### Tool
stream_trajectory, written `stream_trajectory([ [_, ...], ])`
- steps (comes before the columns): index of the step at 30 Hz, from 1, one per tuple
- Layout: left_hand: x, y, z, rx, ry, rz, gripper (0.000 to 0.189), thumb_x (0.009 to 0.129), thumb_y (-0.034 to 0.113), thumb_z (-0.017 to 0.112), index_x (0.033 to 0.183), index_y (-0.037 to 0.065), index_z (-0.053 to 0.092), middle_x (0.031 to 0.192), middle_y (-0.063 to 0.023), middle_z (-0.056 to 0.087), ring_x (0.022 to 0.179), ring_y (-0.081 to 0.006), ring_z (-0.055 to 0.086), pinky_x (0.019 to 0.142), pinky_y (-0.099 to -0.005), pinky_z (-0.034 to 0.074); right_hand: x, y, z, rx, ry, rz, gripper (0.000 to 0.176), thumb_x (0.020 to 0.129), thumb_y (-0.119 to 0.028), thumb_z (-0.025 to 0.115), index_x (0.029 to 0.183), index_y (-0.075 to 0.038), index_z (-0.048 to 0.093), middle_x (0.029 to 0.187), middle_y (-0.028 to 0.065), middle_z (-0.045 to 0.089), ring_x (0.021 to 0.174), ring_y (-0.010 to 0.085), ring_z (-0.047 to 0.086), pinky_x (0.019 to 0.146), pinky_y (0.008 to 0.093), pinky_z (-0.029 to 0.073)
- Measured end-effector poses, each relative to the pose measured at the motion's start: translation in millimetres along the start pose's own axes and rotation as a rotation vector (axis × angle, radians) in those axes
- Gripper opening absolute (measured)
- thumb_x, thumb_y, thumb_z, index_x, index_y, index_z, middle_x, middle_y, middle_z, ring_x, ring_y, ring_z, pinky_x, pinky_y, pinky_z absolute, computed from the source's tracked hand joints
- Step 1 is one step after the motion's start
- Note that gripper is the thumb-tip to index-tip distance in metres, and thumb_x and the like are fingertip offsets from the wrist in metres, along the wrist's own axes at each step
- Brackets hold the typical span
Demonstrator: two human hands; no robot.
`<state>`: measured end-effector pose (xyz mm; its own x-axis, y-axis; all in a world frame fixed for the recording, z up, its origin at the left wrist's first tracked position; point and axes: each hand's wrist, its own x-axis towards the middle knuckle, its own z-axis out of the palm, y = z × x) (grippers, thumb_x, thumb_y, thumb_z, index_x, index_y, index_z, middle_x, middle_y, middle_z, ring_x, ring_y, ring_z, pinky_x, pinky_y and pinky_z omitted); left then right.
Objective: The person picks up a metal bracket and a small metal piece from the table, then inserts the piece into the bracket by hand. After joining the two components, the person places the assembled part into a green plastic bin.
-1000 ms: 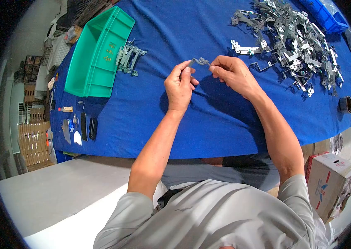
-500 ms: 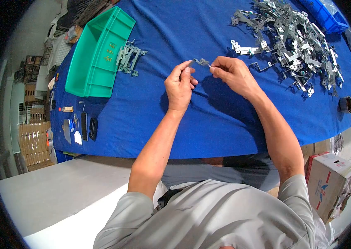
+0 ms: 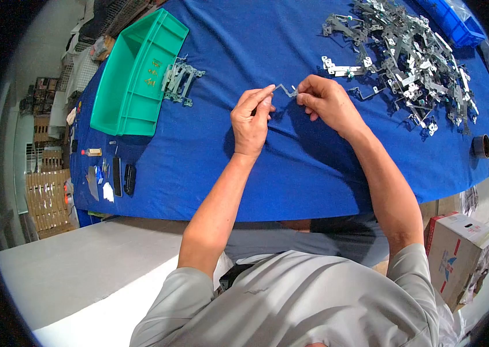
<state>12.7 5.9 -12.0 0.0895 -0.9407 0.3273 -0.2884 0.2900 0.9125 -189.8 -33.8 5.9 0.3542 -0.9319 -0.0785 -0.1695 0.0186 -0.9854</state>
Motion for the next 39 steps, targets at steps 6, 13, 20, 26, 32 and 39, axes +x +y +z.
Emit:
stream_trajectory([
  [6,0,3,0,0.022,-0.051,0.048,0.022,0.098,0.005,0.062,0.116,0.004,0.075,0.105,-0.006,0.069,0.08,-0.0094,0.065,0.063,-0.0216,0.05,3,-1,-3,0.283,-0.05,0.083,0.02,0.1,-0.017,0.062,0.111,0.0,0.067,0.087,0.0019,0.065,0.075,0.0081,0.06,0.068,0.0246,0.054],
  [13,1,3,-1,0.061,-0.128,0.061,0.021,0.099,0.006,0.061,0.115,0.004,0.075,0.102,-0.0057,0.069,0.077,-0.0093,0.064,0.063,-0.0218,0.049,3,0,-5,0.147,-0.067,0.062,0.016,0.101,-0.02,0.063,0.102,-0.005,0.068,0.082,-0.0021,0.064,0.068,0.0051,0.055,0.059,0.0217,0.046],
  [20,-2,-1,4,-0.051,0.043,-0.175,0.023,0.104,0.011,0.057,0.122,0.002,0.068,0.095,-0.0078,0.071,0.066,-0.0096,0.065,0.054,-0.0207,0.05,0,-8,-5,0.165,0.009,-0.003,0.02,0.098,-0.022,0.064,0.097,-0.003,0.069,0.078,0.0016,0.066,0.066,0.0079,0.056,0.058,0.0252,0.047],
  [26,-1,0,3,-0.114,0.085,-0.218,0.023,0.104,0.01,0.056,0.123,0.001,0.067,0.095,-0.0085,0.071,0.064,-0.0097,0.065,0.052,-0.021,0.05,2,4,2,0.041,-0.077,-0.076,0.024,0.097,-0.023,0.064,0.096,0.0,0.069,0.077,0.0051,0.068,0.069,0.0106,0.061,0.062,0.0292,0.05],
  [32,-1,0,2,-0.09,0.075,-0.211,0.023,0.104,0.009,0.057,0.121,0.0,0.068,0.096,-0.0084,0.072,0.065,-0.01,0.065,0.053,-0.0214,0.051,1,2,2,-0.045,-0.039,-0.086,0.024,0.095,-0.023,0.065,0.095,0.001,0.069,0.075,0.0069,0.068,0.066,0.0124,0.062,0.061,0.0307,0.051],
  [39,1,-3,0,-0.031,0.031,-0.057,0.023,0.101,0.005,0.058,0.12,0.002,0.072,0.101,-0.0085,0.071,0.073,-0.0105,0.066,0.06,-0.0216,0.052,1,5,3,-0.13,0.046,-0.139,0.019,0.093,-0.018,0.067,0.094,0.001,0.067,0.068,0.0092,0.065,0.062,0.0146,0.063,0.057,0.033,0.05],
])
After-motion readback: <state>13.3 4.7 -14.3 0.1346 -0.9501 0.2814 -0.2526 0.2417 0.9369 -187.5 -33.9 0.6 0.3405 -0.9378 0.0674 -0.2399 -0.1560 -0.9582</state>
